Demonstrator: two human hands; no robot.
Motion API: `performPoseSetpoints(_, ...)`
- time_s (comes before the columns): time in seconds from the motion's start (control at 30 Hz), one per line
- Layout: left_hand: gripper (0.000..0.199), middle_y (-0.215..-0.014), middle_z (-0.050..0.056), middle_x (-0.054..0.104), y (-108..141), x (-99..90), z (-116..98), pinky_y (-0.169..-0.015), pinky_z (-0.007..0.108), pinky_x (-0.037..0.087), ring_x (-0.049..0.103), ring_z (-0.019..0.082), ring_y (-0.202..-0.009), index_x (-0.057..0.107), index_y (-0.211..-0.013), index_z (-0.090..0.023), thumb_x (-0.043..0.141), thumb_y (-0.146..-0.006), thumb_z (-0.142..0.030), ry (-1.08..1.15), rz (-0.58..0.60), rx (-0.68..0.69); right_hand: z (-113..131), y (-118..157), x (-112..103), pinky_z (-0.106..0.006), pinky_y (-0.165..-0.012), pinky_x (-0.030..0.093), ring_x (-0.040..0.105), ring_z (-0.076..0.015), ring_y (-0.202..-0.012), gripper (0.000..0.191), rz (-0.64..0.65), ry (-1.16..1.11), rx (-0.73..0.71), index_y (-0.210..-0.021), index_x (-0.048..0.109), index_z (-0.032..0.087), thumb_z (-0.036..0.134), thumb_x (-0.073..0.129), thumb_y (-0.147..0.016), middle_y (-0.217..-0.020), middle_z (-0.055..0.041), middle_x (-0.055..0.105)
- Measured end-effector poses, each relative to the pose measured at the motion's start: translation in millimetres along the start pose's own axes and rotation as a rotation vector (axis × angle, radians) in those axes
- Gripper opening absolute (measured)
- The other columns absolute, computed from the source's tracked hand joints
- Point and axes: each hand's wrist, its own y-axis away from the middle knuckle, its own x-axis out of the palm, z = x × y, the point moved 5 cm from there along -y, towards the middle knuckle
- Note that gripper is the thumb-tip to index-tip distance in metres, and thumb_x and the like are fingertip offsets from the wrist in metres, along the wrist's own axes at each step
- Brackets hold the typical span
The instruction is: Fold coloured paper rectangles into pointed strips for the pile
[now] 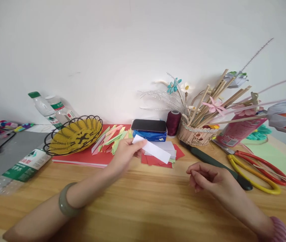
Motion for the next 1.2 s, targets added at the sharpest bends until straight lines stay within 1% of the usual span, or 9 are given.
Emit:
performPoseSetpoints(0.13, 0.028, -0.049, 0.001, 0.058, 5, 11.7, 7, -0.043, 0.018, 0.035, 0.044, 0.007, -0.043, 0.065, -0.063, -0.009, 0.075, -0.058, -0.035, -0.033, 0.062, -0.071, 19, -7, 6, -0.026, -0.058, 0.039, 0.05, -0.0135, -0.063, 0.031, 0.028, 0.02, -0.058, -0.091, 0.058, 0.02, 0.047, 0.046, -0.085, -0.072, 0.0, 0.059)
performPoseSetpoints(0.3, 0.029, -0.05, 0.002, 0.061, 16, 27.1, 6, -0.044, 0.018, 0.037, 0.047, 0.008, -0.044, 0.07, -0.074, -0.009, 0.074, -0.06, -0.034, -0.051, 0.11, -0.061, 33, -13, 31, -0.026, -0.053, 0.04, 0.049, -0.0123, -0.056, 0.034, 0.203, -0.065, -0.043, -0.076, 0.06, 0.018, 0.051, 0.051, -0.081, -0.065, 0.0002, 0.056)
performPoseSetpoints(0.43, 0.031, -0.046, 0.003, 0.058, 10, 8.6, -5, -0.045, 0.019, 0.038, 0.049, 0.009, -0.043, 0.065, -0.058, -0.01, 0.071, -0.065, -0.039, -0.023, 0.045, 0.027, 26, -7, 28, -0.025, -0.051, 0.039, 0.046, -0.0116, -0.054, 0.034, 0.185, -0.123, -0.01, -0.072, 0.059, 0.019, 0.052, 0.056, -0.079, -0.061, 0.0012, 0.054)
performPoseSetpoints(0.57, 0.03, -0.048, -0.004, 0.055, 5, -12.3, -14, -0.047, 0.016, 0.036, 0.045, 0.005, -0.044, 0.063, -0.066, -0.015, 0.064, -0.075, -0.043, 0.063, -0.093, 0.155, 17, -1, 19, -0.025, -0.051, 0.04, 0.048, -0.0108, -0.053, 0.037, 0.123, -0.232, 0.038, -0.071, 0.058, 0.019, 0.055, 0.059, -0.075, -0.062, 0.0014, 0.054)
performPoseSetpoints(0.67, 0.035, -0.077, 0.005, 0.069, 15, 3.9, -5, -0.056, 0.022, 0.045, 0.059, 0.012, -0.06, 0.068, -0.085, -0.014, 0.069, -0.072, -0.046, 0.064, 0.023, 0.101, 14, -3, 24, -0.025, -0.055, 0.043, 0.052, -0.01, -0.055, 0.039, 0.087, -0.353, 0.056, -0.078, 0.056, 0.018, 0.057, 0.058, -0.075, -0.066, 0.0014, 0.055)
performPoseSetpoints(0.77, 0.044, -0.103, 0.009, 0.068, 32, 39.7, 11, -0.085, 0.031, 0.045, 0.061, 0.021, -0.097, 0.066, -0.105, -0.015, 0.066, -0.076, -0.048, 0.125, 0.378, -0.035, 12, -6, 41, -0.025, -0.054, 0.045, 0.055, -0.0101, -0.055, 0.044, 0.125, -0.445, 0.068, -0.08, 0.054, 0.017, 0.061, 0.059, -0.071, -0.067, 0.0009, 0.056)
performPoseSetpoints(0.8, 0.043, -0.104, 0.008, 0.068, 35, 46.1, 14, -0.089, 0.031, 0.043, 0.06, 0.022, -0.1, 0.067, -0.104, -0.015, 0.067, -0.076, -0.047, 0.144, 0.413, -0.049, 11, -6, 47, -0.024, -0.053, 0.045, 0.055, -0.0101, -0.055, 0.045, 0.143, -0.465, 0.074, -0.08, 0.053, 0.017, 0.061, 0.059, -0.071, -0.067, 0.0005, 0.056)
performPoseSetpoints(1.03, 0.044, -0.096, 0.008, 0.069, 37, 54.6, 15, -0.083, 0.029, 0.045, 0.061, 0.019, -0.09, 0.067, -0.102, -0.014, 0.08, -0.064, -0.034, 0.336, 0.437, -0.162, 11, 4, 58, -0.026, -0.054, 0.05, 0.06, -0.0117, -0.056, 0.038, 0.162, -0.385, 0.019, -0.09, 0.054, 0.016, 0.053, 0.045, -0.085, -0.074, -0.006, 0.065)
performPoseSetpoints(1.2, 0.044, -0.09, 0.008, 0.069, 36, 48.5, 15, -0.08, 0.028, 0.045, 0.062, 0.018, -0.084, 0.068, -0.096, -0.012, 0.083, -0.059, -0.03, 0.207, 0.347, -0.152, 17, 8, 34, -0.044, -0.077, 0.05, 0.062, -0.0234, -0.086, 0.031, -0.087, -0.12, -0.188, -0.097, 0.058, 0.017, 0.045, 0.048, -0.087, -0.093, -0.0111, 0.064)
